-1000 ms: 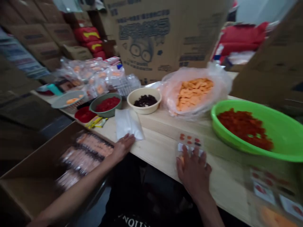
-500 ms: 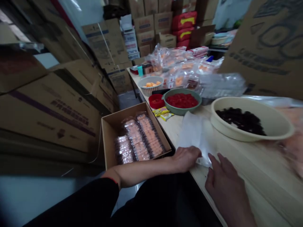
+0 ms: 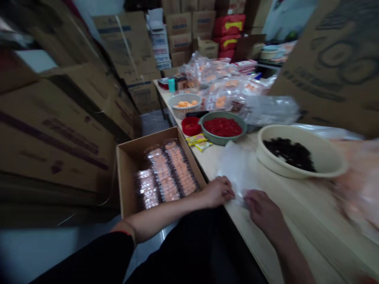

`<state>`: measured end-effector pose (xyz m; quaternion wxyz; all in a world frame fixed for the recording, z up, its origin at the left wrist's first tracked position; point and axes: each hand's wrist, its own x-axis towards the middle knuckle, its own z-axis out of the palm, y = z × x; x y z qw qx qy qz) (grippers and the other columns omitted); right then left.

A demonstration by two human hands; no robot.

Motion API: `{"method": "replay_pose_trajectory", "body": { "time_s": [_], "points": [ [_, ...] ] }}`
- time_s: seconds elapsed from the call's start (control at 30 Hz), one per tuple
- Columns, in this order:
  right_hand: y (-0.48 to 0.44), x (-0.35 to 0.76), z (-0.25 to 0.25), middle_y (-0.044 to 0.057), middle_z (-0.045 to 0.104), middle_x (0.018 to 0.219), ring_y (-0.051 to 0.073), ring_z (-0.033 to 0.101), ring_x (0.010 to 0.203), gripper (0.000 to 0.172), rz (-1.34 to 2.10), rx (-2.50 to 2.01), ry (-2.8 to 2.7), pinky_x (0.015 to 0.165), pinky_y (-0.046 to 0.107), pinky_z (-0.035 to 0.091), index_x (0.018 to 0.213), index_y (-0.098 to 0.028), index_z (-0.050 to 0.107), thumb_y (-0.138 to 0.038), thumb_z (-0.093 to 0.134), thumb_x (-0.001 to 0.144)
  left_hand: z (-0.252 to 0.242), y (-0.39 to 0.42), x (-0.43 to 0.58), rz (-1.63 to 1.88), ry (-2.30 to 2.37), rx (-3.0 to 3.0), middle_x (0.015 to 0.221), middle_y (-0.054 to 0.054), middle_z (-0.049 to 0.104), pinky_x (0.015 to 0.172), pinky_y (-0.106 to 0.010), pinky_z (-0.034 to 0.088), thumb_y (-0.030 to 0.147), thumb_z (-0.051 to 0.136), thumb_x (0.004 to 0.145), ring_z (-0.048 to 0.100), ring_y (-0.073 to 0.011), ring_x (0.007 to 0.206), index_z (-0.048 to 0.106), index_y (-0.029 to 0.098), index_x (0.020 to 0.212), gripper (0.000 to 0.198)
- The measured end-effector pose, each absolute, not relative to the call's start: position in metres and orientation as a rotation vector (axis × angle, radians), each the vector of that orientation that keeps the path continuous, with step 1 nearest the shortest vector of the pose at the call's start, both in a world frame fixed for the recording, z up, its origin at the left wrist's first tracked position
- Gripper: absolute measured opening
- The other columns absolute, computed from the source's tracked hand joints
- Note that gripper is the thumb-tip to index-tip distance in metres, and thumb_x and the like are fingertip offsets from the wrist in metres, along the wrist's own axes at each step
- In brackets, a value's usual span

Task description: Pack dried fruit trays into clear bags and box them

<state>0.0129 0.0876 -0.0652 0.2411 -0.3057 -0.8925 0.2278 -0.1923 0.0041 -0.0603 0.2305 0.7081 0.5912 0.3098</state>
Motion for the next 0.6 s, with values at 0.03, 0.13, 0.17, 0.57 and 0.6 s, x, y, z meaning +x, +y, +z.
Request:
{"method": "replay_pose_trajectory", "body": {
  "time_s": [0.03, 0.13, 0.17, 0.57, 0.6],
  "points": [
    [0.082, 0.012, -0.056, 0.011, 0.069, 0.095, 0.028, 0.067, 0.090, 0.021, 0.677, -0.823, -2.462, 0.081, 0.044, 0.053, 0.088, -0.027, 0.064, -0.039, 0.046, 0.089, -0.059, 0.005, -0.195, 0.899, 1.595, 1.868, 0.090, -0.008, 0.067, 0.084, -0.030, 0.051, 0.019, 0.075, 0.081, 0.063, -0.0189, 0.089, 0.074, 0.014, 0.079, 0.005],
    [0.068, 0.000, -0.031, 0.011, 0.068, 0.110, 0.024, 0.065, 0.102, 0.030, 0.814, -0.931, -2.556, 0.089, 0.036, 0.051, 0.111, -0.021, 0.065, -0.038, 0.051, 0.091, -0.055, 0.010, -0.201, 1.011, 1.562, 1.655, 0.079, -0.003, 0.063, 0.072, -0.024, 0.047, 0.020, 0.084, 0.070, 0.059, -0.0143, 0.076, 0.070, 0.015, 0.069, 0.014],
    [0.065, -0.006, -0.024, 0.011, 0.068, 0.113, 0.023, 0.065, 0.103, 0.030, 0.801, -1.007, -2.597, 0.092, 0.034, 0.049, 0.114, -0.019, 0.065, -0.035, 0.053, 0.091, -0.054, 0.012, -0.202, 1.013, 1.558, 1.615, 0.076, -0.001, 0.061, 0.069, -0.023, 0.046, 0.021, 0.085, 0.067, 0.057, -0.0131, 0.072, 0.070, 0.015, 0.068, 0.016],
    [0.049, -0.027, 0.002, 0.011, 0.067, 0.111, 0.021, 0.063, 0.099, 0.026, 0.553, -1.442, -2.740, 0.085, 0.029, 0.045, 0.114, -0.018, 0.067, -0.031, 0.051, 0.098, -0.043, 0.018, -0.203, 0.996, 1.583, 1.382, 0.062, 0.002, 0.058, 0.056, -0.022, 0.037, 0.032, 0.066, 0.082, 0.049, -0.0101, 0.057, 0.066, 0.013, 0.075, 0.020],
    [0.049, -0.029, 0.002, 0.012, 0.067, 0.111, 0.022, 0.064, 0.098, 0.025, 0.499, -1.494, -2.732, 0.083, 0.030, 0.045, 0.112, -0.017, 0.067, -0.028, 0.050, 0.098, -0.044, 0.017, -0.201, 1.018, 1.617, 1.460, 0.064, 0.002, 0.059, 0.058, -0.022, 0.039, 0.031, 0.063, 0.085, 0.051, -0.0110, 0.059, 0.066, 0.014, 0.076, 0.020]
  ]
}}
